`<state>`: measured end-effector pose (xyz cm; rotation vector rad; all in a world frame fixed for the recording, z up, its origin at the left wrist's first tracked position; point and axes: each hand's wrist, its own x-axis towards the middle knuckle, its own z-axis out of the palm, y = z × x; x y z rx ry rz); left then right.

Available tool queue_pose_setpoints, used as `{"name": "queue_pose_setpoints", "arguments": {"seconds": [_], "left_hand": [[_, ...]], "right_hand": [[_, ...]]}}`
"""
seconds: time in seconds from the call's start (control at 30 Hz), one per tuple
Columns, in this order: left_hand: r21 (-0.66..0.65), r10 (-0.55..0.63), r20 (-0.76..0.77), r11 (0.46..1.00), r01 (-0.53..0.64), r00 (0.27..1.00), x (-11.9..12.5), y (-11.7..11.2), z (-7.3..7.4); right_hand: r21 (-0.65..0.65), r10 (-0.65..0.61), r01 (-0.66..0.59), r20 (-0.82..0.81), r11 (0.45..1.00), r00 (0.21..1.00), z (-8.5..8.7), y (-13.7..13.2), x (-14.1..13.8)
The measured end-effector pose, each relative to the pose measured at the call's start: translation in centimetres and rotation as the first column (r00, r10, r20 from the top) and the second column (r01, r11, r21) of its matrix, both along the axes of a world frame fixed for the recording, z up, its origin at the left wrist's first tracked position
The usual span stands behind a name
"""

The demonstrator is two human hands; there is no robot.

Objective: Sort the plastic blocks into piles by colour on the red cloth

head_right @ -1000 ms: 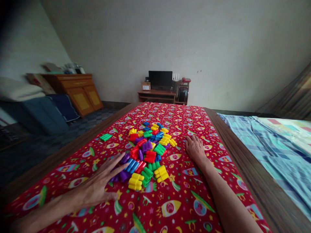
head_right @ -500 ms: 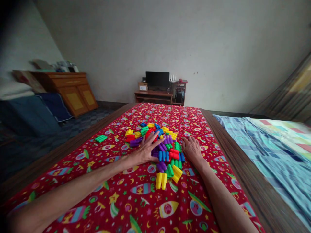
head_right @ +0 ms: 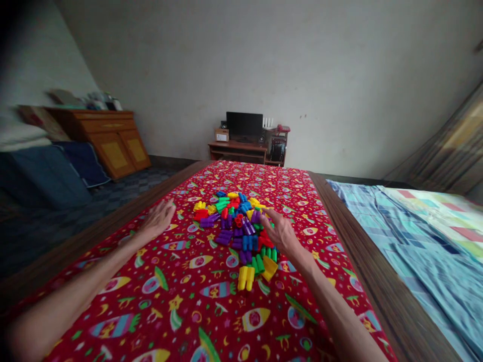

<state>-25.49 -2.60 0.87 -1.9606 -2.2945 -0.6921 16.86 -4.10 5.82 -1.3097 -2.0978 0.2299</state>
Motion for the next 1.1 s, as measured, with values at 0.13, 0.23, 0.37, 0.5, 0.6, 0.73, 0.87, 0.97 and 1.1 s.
{"name": "queue_pose_setpoints", "arguments": {"seconds": [0.13,0.23,0.37,0.5,0.6,0.73,0.87,0.97,1.1], "left_hand": [[0.014,-0.105,0.188,0.994,0.105,0.976,4.6,2.5,0.5],[0.045,-0.211,0.241,0.977,0.206,0.947,9.0,4.9,1.1],[0.073,-0.369,0.293,0.928,0.364,0.882,13.8,6.1,1.5],[0.094,-0.500,0.323,0.862,0.499,0.803,16.3,4.3,1.3],[0.102,-0.555,0.343,0.824,0.557,0.758,17.0,2.5,1.1],[0.119,-0.518,0.372,0.850,0.514,0.770,16.9,2.5,1.5],[0.113,-0.336,0.397,0.942,0.317,0.854,15.3,6.0,2.8],[0.044,-0.199,0.406,0.979,0.198,0.892,14.2,9.4,3.7],[-0.057,-0.237,0.396,0.958,0.281,0.887,15.1,12.5,3.9]], "right_hand": [[0.138,0.373,-0.418,0.267,0.898,0.888,1.6,-5.2,-4.3],[0.105,0.518,-0.615,0.439,0.782,0.734,1.1,-8.5,-6.8],[0.095,0.513,-0.649,0.531,0.755,0.675,-1.4,-9.9,-8.5],[0.200,0.353,-0.524,0.541,0.828,0.764,-3.0,-8.3,-8.5],[0.245,0.306,-0.493,0.538,0.834,0.785,-2.9,-6.5,-7.8],[0.272,0.246,-0.413,0.487,0.869,0.838,-1.6,-4.9,-6.7],[0.325,0.155,-0.282,0.366,0.903,0.917,0.1,-3.3,-5.0],[0.347,0.033,-0.094,0.179,0.933,0.983,0.1,-1.4,-2.9],[0.182,-0.144,0.155,-0.070,0.971,0.987,-3.0,1.5,-0.4]]}}
